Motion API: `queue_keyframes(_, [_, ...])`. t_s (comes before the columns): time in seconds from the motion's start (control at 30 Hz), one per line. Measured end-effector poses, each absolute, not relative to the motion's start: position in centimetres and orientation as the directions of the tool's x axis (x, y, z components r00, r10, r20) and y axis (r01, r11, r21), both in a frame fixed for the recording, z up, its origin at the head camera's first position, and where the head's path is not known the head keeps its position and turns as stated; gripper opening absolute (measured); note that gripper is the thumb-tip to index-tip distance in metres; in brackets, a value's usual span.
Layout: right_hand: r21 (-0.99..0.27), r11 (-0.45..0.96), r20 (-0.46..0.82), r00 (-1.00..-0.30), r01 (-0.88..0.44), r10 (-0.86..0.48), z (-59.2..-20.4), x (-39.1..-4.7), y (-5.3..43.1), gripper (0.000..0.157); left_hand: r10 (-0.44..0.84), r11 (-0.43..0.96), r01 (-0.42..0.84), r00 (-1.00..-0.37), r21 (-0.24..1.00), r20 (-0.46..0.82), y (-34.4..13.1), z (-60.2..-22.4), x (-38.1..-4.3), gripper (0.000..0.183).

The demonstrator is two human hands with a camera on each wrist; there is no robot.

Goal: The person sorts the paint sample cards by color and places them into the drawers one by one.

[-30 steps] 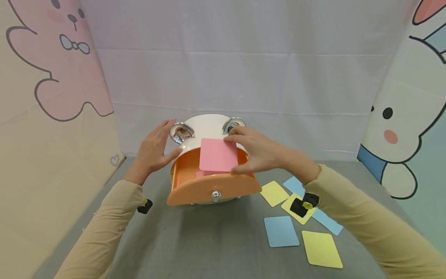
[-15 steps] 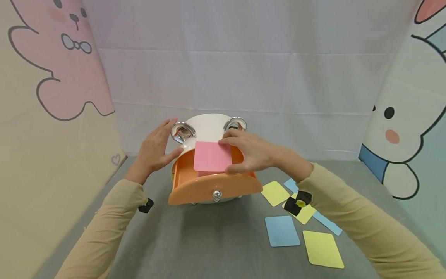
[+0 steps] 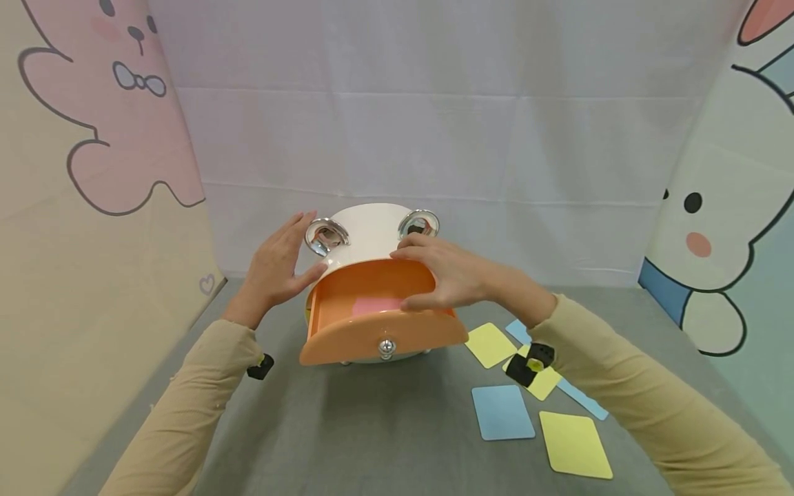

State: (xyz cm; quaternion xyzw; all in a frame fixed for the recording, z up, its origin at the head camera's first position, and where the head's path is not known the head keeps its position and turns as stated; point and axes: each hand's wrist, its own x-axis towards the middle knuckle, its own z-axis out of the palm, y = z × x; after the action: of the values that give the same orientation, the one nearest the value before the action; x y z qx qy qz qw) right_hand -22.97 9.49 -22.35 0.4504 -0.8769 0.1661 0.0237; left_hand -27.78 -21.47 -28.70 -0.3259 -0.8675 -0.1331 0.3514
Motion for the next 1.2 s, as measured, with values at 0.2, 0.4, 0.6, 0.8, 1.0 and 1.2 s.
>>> queue_keyframes(0.2, [-0.293, 0.527, 0.222, -0.593, -0.798, -0.774, -22.4, -22.8, 10.1, 0.070, 0.473, 0.751, 0.660, -0.536, -0.002, 0.699, -21.5, -28.7, -27.9, 0.085])
queue_keyframes(0.4, [-0.314, 0.521, 0.314, -0.605, -0.794, -0.732, -22.1, -21.8, 11.1, 0.066, 0.470, 0.754, 0.656, -0.543, 0.002, 0.696, -21.6, -28.7, -27.9, 0.085])
queue_keyframes(0.6, [-0.301, 0.482, 0.605, -0.556, -0.823, -0.571, -23.0, -19.4, 12.1, 0.046, 0.473, 0.749, 0.663, -0.538, 0.004, 0.697, -21.5, -28.7, -27.9, 0.084])
queue_keyframes(0.8, [-0.282, 0.421, 0.827, -0.441, -0.862, -0.349, -26.4, -16.5, 11.5, 0.029, 0.474, 0.744, 0.668, -0.527, 0.000, 0.705, -21.6, -28.7, -28.0, 0.084])
queue_keyframes(1.0, [-0.346, 0.384, 0.852, -0.458, -0.856, -0.254, -30.2, -14.6, 9.9, 0.022, 0.472, 0.746, 0.666, -0.529, 0.000, 0.705, -21.6, -28.6, -28.1, 0.084])
queue_keyframes(1.2, [-0.380, 0.349, 0.868, -0.460, -0.857, -0.185, -32.8, -14.5, 8.0, 0.020, 0.472, 0.749, 0.663, -0.534, 0.001, 0.701, -21.6, -28.7, -28.1, 0.084])
